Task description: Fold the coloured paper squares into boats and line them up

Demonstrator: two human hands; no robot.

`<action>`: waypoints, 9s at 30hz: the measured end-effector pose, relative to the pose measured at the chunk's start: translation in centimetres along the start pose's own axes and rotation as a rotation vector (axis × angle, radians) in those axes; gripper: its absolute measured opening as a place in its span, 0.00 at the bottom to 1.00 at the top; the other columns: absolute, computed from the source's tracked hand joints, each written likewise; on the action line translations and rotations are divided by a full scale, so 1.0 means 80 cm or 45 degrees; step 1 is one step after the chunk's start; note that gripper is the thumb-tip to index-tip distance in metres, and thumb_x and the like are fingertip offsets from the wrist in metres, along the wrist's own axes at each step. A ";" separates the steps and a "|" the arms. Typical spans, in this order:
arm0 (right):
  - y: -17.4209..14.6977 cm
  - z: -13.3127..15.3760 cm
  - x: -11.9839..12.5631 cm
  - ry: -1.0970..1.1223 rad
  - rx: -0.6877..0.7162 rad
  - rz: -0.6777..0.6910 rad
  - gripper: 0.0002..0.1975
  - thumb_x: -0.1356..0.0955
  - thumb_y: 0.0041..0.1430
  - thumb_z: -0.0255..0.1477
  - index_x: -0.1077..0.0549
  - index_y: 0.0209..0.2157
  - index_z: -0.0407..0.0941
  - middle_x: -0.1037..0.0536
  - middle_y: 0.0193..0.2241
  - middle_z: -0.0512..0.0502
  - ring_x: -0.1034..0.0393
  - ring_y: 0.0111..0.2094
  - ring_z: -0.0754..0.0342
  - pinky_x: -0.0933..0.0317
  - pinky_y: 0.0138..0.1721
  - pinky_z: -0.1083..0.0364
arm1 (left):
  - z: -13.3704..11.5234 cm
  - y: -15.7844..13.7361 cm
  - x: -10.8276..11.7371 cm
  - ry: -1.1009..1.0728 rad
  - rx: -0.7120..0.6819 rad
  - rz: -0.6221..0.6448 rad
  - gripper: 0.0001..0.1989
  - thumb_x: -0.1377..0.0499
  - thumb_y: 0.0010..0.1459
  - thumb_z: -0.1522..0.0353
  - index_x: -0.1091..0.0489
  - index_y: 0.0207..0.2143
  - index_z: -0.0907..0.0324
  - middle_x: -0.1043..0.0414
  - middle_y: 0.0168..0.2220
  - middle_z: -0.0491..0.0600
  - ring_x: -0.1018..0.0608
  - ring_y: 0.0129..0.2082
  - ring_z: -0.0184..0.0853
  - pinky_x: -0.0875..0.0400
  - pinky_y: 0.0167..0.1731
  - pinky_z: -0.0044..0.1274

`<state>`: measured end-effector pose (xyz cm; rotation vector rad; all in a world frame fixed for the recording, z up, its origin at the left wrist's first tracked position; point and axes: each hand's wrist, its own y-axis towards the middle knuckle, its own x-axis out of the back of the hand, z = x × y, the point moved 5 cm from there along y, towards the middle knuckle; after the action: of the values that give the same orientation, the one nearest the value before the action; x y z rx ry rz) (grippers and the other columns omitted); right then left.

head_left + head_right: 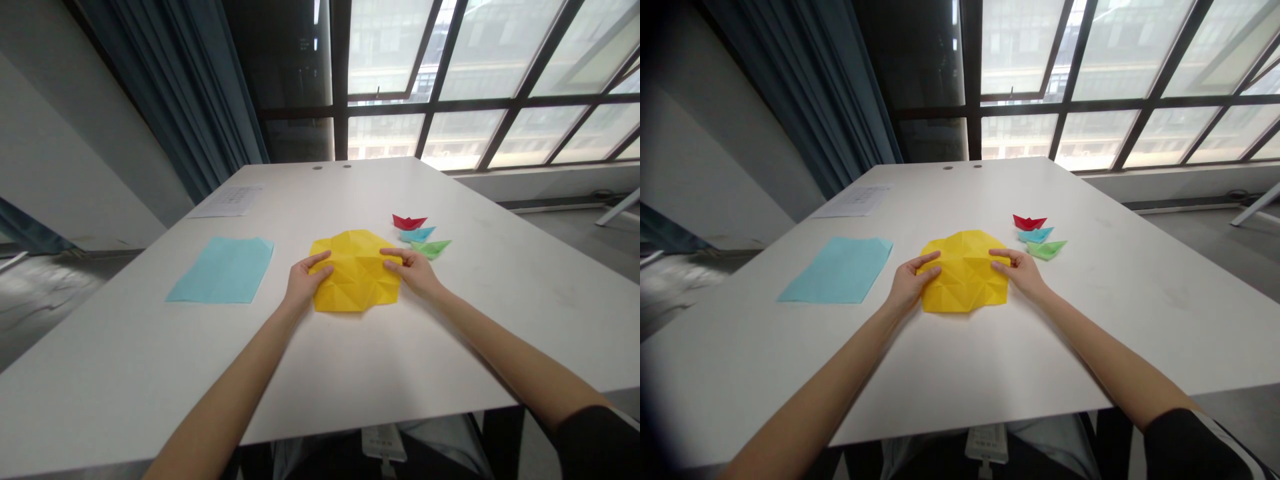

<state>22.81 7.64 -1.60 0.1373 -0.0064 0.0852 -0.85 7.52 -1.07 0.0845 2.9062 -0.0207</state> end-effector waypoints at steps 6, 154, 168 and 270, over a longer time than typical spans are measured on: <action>0.001 -0.011 -0.011 0.176 -0.026 -0.025 0.15 0.27 0.42 0.35 0.24 0.35 0.47 0.21 0.34 0.47 0.27 0.35 0.52 0.33 0.38 0.53 | 0.006 -0.001 -0.003 -0.045 -0.009 -0.040 0.21 0.32 0.37 0.64 0.26 0.37 0.63 0.25 0.38 0.54 0.24 0.34 0.36 0.30 0.39 0.30; -0.019 0.015 -0.042 -0.163 -0.008 0.292 0.19 0.32 0.49 0.36 0.38 0.42 0.46 0.38 0.16 0.60 0.39 0.20 0.61 0.44 0.24 0.60 | -0.005 -0.015 -0.028 0.323 -0.039 0.159 0.30 0.36 0.43 0.65 0.42 0.49 0.59 0.30 0.30 0.45 0.25 0.27 0.30 0.31 0.28 0.21; -0.030 0.009 -0.053 -0.142 -0.152 0.497 0.41 0.30 0.47 0.33 0.55 0.58 0.49 0.30 0.23 0.56 0.34 0.23 0.59 0.41 0.24 0.60 | -0.013 -0.001 -0.005 0.574 -0.334 -0.041 0.07 0.41 0.48 0.67 0.31 0.30 0.61 0.30 0.29 0.47 0.28 0.28 0.29 0.34 0.30 0.21; -0.034 0.012 -0.068 -1.553 0.537 0.486 0.15 0.40 0.60 0.33 0.30 0.46 0.45 0.27 0.41 0.42 0.37 0.43 0.50 0.47 0.44 0.51 | 0.007 -0.035 -0.061 1.948 -0.800 0.557 0.11 0.49 0.57 0.66 0.30 0.39 0.59 0.29 0.38 0.51 0.29 0.39 0.37 0.37 0.38 0.28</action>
<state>17.60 4.35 -1.06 0.5922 -1.2412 0.3736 3.87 4.47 -0.44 0.9886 3.9283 1.6903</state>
